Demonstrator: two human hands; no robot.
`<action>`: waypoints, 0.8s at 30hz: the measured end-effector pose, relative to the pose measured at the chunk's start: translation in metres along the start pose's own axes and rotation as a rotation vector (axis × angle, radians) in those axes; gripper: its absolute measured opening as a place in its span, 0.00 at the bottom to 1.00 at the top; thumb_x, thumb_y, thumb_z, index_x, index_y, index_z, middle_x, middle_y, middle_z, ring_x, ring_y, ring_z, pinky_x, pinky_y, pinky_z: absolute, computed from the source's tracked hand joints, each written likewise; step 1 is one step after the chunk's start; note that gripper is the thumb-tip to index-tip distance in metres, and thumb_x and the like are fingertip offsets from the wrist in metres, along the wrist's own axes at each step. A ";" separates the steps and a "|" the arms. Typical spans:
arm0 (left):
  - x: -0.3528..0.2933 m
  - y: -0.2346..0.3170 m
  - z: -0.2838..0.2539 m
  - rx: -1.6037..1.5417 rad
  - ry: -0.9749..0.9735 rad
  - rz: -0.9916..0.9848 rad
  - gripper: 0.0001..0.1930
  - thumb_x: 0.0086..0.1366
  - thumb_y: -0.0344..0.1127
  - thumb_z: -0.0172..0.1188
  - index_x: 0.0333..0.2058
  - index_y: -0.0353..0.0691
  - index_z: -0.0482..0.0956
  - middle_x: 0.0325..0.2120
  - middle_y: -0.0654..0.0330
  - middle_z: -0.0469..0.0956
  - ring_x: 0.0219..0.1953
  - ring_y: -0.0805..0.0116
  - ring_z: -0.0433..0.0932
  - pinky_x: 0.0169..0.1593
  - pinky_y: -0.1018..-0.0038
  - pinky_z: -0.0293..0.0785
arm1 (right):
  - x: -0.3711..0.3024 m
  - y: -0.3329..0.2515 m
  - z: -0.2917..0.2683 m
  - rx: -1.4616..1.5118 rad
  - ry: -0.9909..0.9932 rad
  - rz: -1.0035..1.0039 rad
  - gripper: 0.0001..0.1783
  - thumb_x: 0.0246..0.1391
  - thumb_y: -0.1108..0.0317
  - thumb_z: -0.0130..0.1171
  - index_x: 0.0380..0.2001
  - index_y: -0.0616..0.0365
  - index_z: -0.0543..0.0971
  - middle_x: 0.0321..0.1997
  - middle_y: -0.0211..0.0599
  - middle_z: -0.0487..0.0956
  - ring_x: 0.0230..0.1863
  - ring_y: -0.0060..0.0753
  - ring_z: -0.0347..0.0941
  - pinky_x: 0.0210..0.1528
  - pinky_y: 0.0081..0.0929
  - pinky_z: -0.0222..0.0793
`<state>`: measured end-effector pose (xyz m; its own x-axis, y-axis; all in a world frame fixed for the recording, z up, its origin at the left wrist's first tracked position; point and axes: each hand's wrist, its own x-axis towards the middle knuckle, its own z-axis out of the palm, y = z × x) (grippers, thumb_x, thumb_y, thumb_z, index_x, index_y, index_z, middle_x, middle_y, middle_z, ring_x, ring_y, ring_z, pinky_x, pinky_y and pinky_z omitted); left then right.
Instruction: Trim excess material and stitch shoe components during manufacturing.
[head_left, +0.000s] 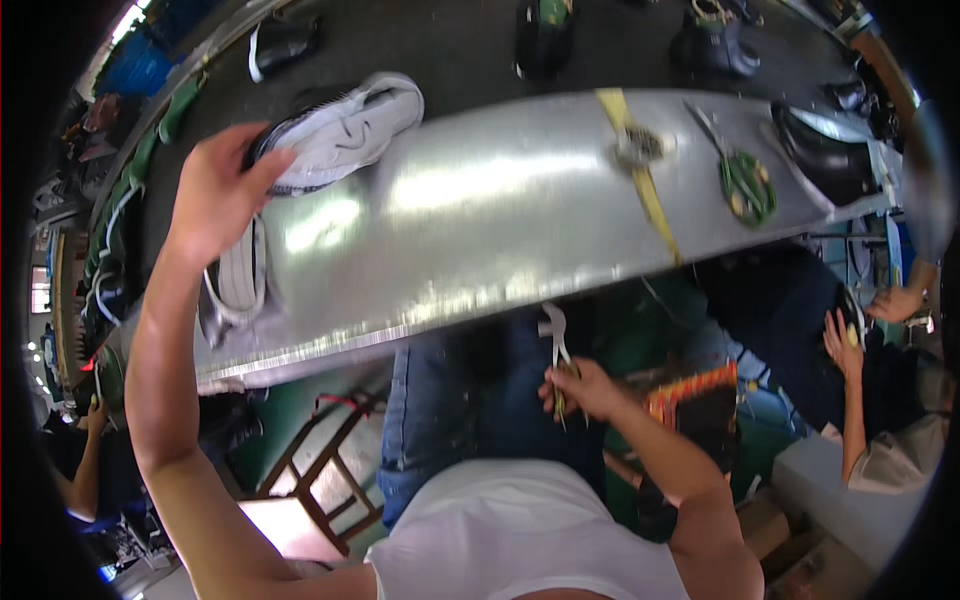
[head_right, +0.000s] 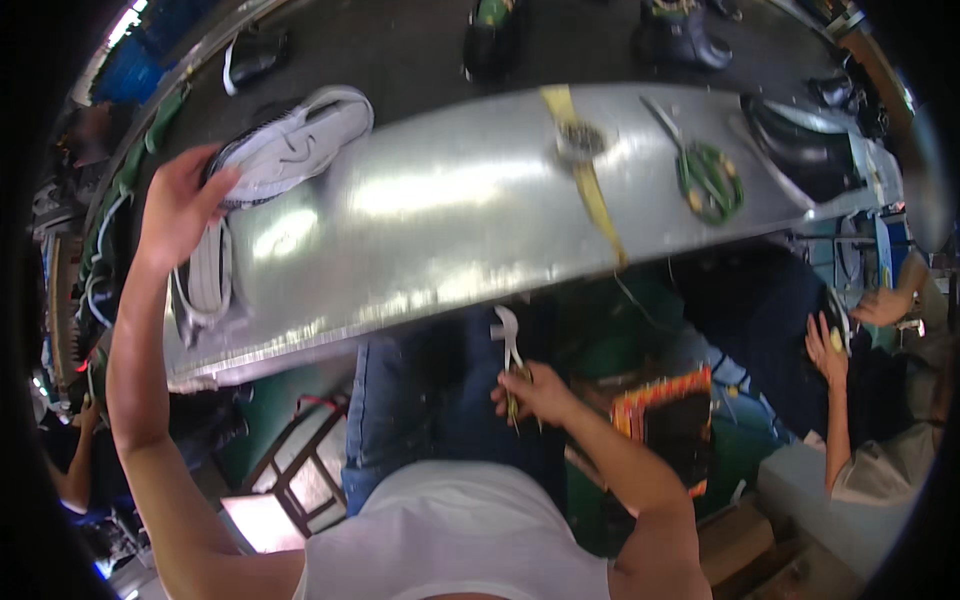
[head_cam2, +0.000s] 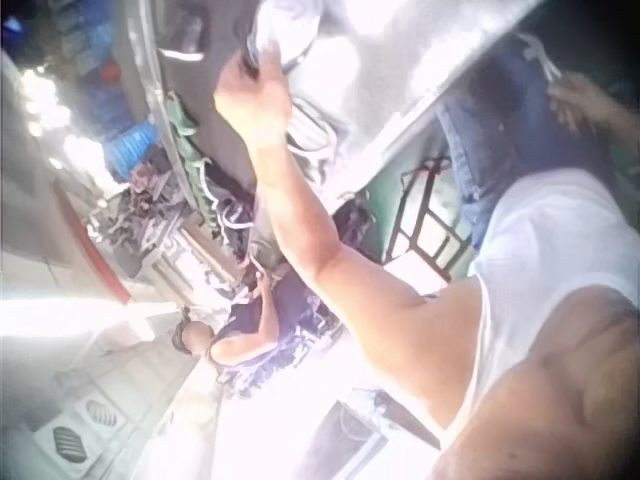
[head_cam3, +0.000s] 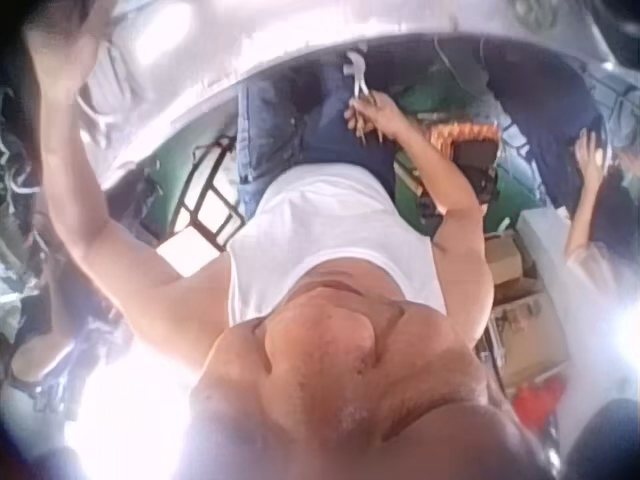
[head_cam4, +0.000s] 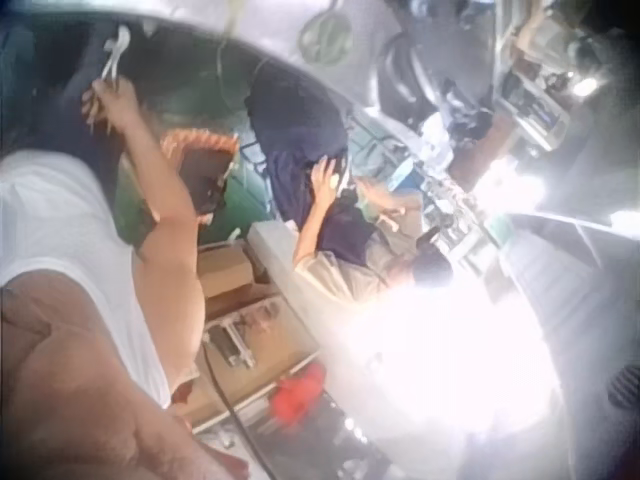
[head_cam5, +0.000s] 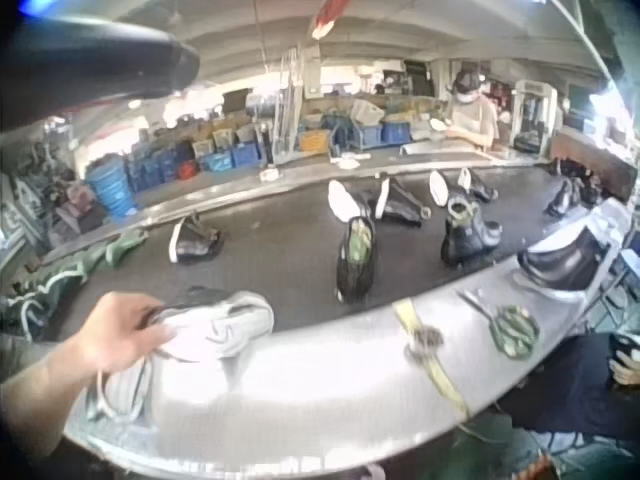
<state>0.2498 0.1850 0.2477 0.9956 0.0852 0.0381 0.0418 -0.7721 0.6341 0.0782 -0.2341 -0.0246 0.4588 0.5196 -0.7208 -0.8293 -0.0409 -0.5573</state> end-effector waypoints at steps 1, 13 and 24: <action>-0.041 0.010 0.003 0.072 0.024 -0.101 0.24 0.65 0.39 0.65 0.51 0.25 0.73 0.24 0.61 0.79 0.22 0.79 0.76 0.25 0.80 0.70 | -0.003 0.007 -0.001 -0.002 -0.002 -0.020 0.18 0.65 0.56 0.57 0.42 0.63 0.72 0.38 0.43 0.81 0.34 0.35 0.81 0.31 0.36 0.83; -0.371 -0.048 0.111 -0.106 -0.237 0.037 0.09 0.57 0.28 0.68 0.37 0.35 0.81 0.33 0.53 0.80 0.34 0.60 0.79 0.38 0.70 0.75 | -0.135 0.067 0.049 -0.761 0.159 -0.384 0.18 0.53 0.64 0.68 0.44 0.59 0.75 0.30 0.30 0.78 0.30 0.21 0.74 0.34 0.24 0.70; -0.473 -0.057 0.159 -0.118 -0.399 0.199 0.05 0.58 0.26 0.66 0.35 0.34 0.83 0.29 0.56 0.78 0.33 0.63 0.78 0.36 0.71 0.73 | -0.181 0.124 0.078 -1.011 0.208 -0.465 0.17 0.52 0.66 0.67 0.42 0.62 0.75 0.39 0.44 0.82 0.41 0.41 0.80 0.46 0.34 0.72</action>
<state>-0.2106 0.0885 0.0706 0.9384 -0.3248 -0.1178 -0.1404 -0.6699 0.7290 -0.1321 -0.2664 0.0688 0.7777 0.5166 -0.3582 0.0313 -0.6009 -0.7987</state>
